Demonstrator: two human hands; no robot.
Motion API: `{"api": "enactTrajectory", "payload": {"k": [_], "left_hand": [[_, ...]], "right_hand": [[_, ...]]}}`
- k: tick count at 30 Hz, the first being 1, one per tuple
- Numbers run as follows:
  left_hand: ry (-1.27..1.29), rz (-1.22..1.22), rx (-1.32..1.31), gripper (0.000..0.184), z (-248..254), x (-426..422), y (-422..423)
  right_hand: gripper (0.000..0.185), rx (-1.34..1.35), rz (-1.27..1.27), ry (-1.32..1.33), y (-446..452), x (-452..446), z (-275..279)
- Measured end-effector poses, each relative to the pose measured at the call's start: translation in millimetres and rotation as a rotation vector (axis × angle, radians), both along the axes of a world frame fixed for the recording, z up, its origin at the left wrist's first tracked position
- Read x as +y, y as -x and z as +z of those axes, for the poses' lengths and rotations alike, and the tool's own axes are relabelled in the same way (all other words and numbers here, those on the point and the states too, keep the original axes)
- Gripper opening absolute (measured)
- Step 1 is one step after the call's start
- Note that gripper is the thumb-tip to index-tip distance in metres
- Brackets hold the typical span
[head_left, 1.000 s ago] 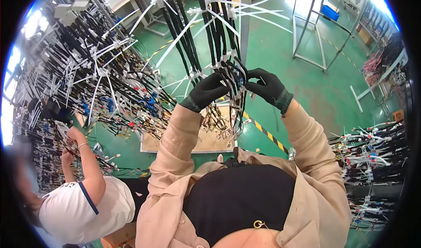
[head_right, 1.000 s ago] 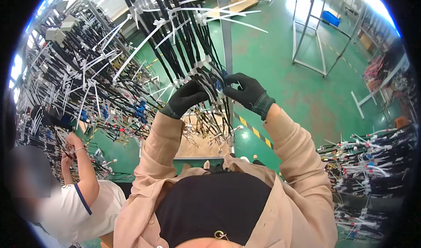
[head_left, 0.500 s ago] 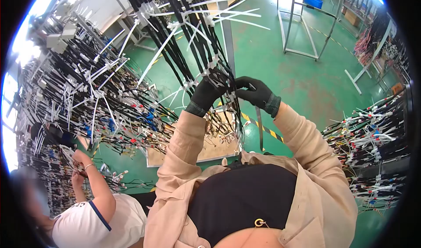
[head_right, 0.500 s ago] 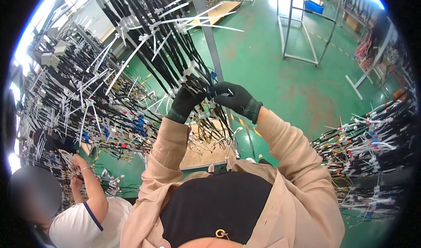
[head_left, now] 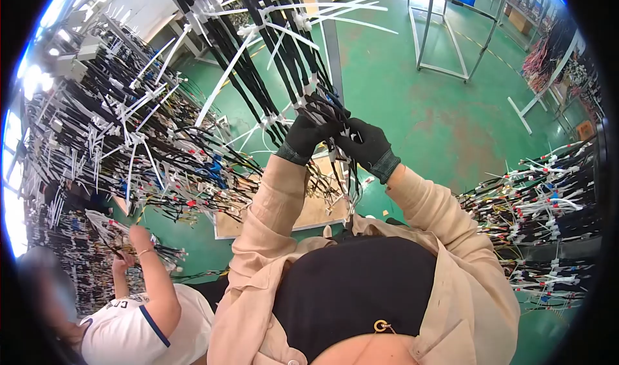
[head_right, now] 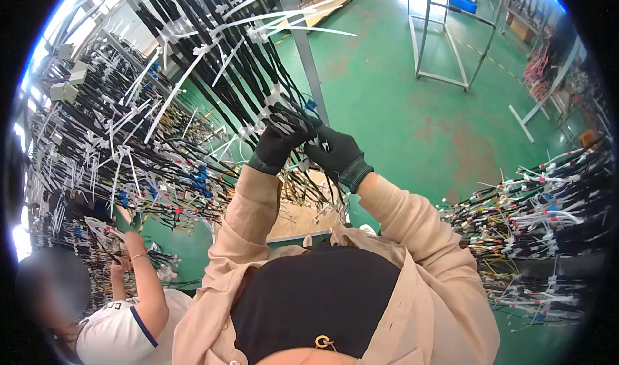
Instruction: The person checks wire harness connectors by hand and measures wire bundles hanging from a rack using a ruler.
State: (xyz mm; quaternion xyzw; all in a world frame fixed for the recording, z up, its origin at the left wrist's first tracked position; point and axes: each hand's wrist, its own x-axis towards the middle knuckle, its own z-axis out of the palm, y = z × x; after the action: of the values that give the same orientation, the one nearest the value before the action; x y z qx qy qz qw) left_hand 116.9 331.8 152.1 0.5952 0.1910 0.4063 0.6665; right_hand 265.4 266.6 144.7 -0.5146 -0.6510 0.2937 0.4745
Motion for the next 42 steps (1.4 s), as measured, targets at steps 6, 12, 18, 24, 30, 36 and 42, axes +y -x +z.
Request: {"api": "enactTrajectory", "payload": {"k": [6,12,18,24,30,36,42], "left_hand": [[-0.099,-0.071,-0.019,0.021,-0.9,5.9,0.0],[-0.029,-0.006,-0.147,0.020,-6.8,5.6,-9.7],[0.077,0.014,-0.202,0.024,-21.8,12.1,-17.6],[0.056,0.154,-0.016,0.018,-14.0,9.7,-15.7],[-0.222,0.469,0.571,0.020,-23.7,12.6,-3.8],[-0.078,0.390,0.213,0.017,-16.2,-10.4,26.2],[0.020,0.393,0.380,0.016,7.3,-33.3,48.9]], "right_hand": [[0.024,0.084,0.035,-0.062,-11.0,6.9,-6.0],[0.022,0.144,0.135,0.055,-23.5,17.1,-11.8],[0.025,0.007,0.044,-0.051,-17.7,10.5,2.4],[0.024,-0.119,-0.034,-0.074,-9.9,6.8,10.9],[0.022,-0.046,-0.049,-0.289,-8.1,14.5,5.3],[0.021,0.100,0.275,0.171,-20.4,11.3,14.6],[0.023,0.115,0.291,0.157,-17.4,19.8,-2.8]]}}
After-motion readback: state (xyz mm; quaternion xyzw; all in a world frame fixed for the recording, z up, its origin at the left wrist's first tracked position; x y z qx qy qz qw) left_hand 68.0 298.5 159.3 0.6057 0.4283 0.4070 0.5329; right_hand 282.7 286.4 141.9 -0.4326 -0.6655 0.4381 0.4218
